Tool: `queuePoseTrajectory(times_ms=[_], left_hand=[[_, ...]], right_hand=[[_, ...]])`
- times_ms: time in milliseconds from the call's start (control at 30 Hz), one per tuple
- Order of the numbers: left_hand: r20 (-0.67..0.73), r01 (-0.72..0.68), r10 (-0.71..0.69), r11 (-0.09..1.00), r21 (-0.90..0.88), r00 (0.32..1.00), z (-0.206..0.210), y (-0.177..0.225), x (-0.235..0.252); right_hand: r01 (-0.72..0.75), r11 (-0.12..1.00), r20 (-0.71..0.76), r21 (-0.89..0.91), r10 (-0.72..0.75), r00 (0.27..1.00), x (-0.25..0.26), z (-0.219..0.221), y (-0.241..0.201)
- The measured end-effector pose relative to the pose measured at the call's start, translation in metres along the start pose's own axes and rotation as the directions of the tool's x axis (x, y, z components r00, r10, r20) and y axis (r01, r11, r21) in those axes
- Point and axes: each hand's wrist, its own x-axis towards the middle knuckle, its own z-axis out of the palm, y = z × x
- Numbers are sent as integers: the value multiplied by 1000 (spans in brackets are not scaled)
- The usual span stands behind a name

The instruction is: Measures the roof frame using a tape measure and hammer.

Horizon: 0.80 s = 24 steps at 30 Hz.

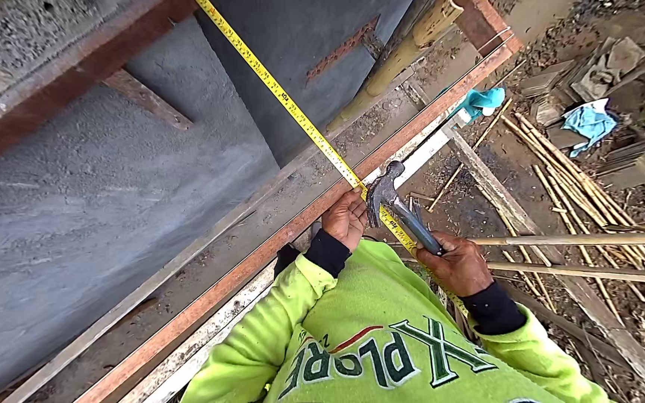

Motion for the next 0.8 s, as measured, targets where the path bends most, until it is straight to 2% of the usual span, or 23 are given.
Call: queuePoseTrajectory(times_ms=[400, 667, 800], left_hand=[[-12, -6, 6, 1000, 23, 1000, 2, -1, -1], [31, 52, -52, 999, 17, 998, 0, 3, -2], [41, 58, -59, 998, 36, 997, -3, 6, 0]], right_hand=[[-13, 1000, 26, 15, 12, 1000, 17, 3, -11], [36, 979, 48, 201, -47, 998, 51, 12, -27], [65, 954, 64, 293, -88, 994, 58, 20, -22]])
